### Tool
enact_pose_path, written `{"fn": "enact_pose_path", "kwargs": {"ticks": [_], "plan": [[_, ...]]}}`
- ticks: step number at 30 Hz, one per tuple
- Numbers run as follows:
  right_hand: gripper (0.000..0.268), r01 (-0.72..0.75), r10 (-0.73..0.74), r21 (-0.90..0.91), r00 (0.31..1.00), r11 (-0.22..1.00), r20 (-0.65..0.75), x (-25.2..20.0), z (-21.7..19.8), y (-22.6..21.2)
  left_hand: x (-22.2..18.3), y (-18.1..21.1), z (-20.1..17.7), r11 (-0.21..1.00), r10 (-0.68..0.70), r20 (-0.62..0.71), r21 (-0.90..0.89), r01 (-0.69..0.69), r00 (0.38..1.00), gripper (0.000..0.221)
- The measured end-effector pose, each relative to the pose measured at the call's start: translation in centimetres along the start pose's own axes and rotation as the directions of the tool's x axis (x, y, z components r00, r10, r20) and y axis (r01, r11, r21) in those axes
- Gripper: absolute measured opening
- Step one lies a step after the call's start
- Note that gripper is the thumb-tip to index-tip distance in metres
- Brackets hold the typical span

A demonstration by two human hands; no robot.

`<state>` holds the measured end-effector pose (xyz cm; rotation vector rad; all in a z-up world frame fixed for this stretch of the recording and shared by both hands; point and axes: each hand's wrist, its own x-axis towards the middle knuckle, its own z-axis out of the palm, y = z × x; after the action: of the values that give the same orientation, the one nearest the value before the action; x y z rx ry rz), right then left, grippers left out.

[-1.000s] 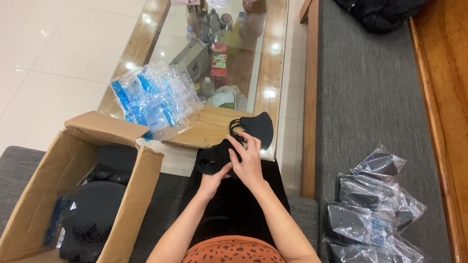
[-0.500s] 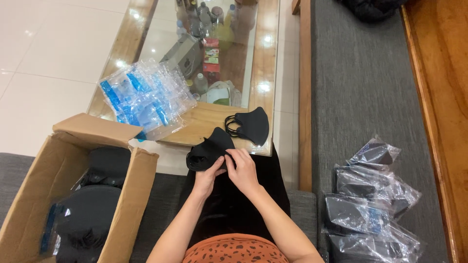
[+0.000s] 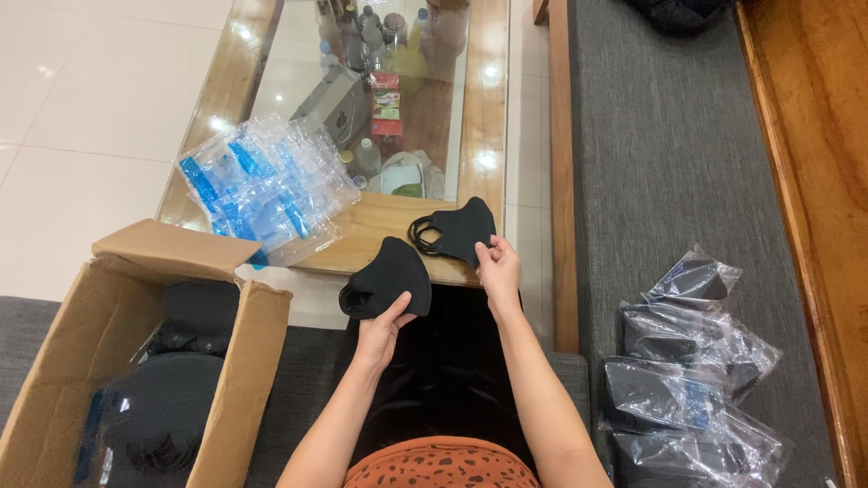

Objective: Packaging black face masks into individual plastic sleeves

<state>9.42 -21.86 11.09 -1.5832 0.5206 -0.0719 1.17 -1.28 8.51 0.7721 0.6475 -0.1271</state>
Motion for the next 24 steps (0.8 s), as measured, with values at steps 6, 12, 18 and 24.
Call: {"fn": "enact_pose_path", "kwargs": {"ticks": [6, 12, 18, 24], "plan": [[0.032, -0.021, 0.012, -0.152, 0.998, 0.988, -0.055, 0.0, 0.1, -1.2, 0.8, -0.9, -1.1, 0.999, -0.008, 0.066, 0.043, 0.005, 0.998, 0.086], [0.035, 0.077, -0.099, -0.480, 0.995, 0.874, -0.021, -0.6, 0.1, -2.3, 0.1, -0.4, -0.4, 0.998, -0.006, 0.043, 0.058, 0.004, 0.999, 0.090], [0.046, 0.143, -0.185, -0.797, 0.982, 0.586, 0.039, -3.5, 0.9, -6.8, -0.9, 0.7, 0.9, 0.994, -0.025, 0.014, 0.104, 0.024, 1.000, 0.092], [0.046, 0.226, -0.219, -0.822, 0.968, 0.523, 0.126, -3.4, 0.7, -5.9, -1.1, 0.5, 0.5, 0.985, -0.014, 0.030, 0.174, 0.008, 0.999, 0.095]]}}
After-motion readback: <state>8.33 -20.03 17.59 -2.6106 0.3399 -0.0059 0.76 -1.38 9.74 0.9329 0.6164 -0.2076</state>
